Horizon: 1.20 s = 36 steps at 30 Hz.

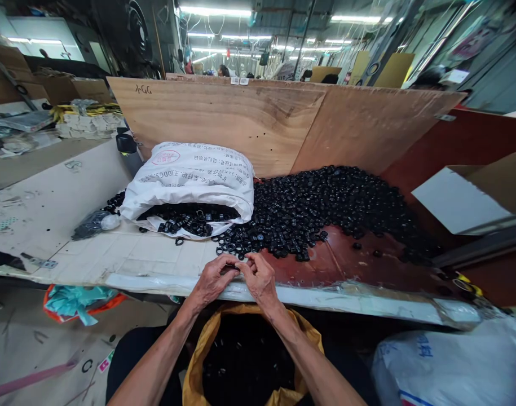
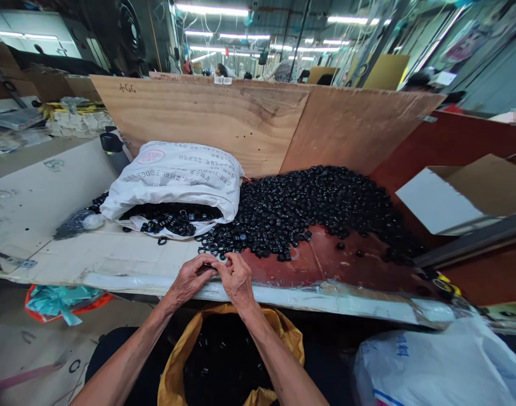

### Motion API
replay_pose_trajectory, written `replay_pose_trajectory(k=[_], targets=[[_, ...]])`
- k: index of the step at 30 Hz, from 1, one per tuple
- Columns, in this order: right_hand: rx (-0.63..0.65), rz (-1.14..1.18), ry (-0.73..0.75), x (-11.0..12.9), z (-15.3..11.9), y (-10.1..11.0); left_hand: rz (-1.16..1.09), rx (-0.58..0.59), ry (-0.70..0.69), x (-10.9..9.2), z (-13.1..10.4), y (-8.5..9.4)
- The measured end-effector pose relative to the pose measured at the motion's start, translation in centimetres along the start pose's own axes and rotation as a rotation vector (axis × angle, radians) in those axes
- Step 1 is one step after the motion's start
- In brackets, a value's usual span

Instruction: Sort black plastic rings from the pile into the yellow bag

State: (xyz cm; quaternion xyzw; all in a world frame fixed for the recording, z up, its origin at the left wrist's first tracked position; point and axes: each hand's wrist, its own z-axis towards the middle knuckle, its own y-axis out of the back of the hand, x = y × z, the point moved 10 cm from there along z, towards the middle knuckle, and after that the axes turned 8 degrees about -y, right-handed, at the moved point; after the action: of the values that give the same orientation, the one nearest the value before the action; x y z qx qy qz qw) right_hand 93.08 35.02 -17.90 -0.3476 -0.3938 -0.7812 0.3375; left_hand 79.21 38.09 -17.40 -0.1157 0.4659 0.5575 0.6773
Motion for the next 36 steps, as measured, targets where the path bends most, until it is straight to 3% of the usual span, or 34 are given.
replay_pose_trajectory(k=[7,14,20,26,36], targets=[[0.128,0.133,0.096,2.1,-0.5,0.3,-0.045,-0.044,0.057,0.9,-0.3,0.3],[0.066,-0.148,0.097,1.2,-0.7,-0.1,-0.106,-0.091,0.1,2.2,-0.7,0.4],[0.141,-0.108,0.112,1.7,-0.8,-0.3,-0.132,-0.124,0.104,2.1,-0.7,0.7],[0.16,0.076,0.039,1.0,-0.7,-0.1,-0.107,-0.076,0.081,1.4,-0.5,0.5],[0.154,0.034,0.037,1.1,-0.8,-0.2,-0.148,-0.098,0.135,2.2,-0.7,0.6]])
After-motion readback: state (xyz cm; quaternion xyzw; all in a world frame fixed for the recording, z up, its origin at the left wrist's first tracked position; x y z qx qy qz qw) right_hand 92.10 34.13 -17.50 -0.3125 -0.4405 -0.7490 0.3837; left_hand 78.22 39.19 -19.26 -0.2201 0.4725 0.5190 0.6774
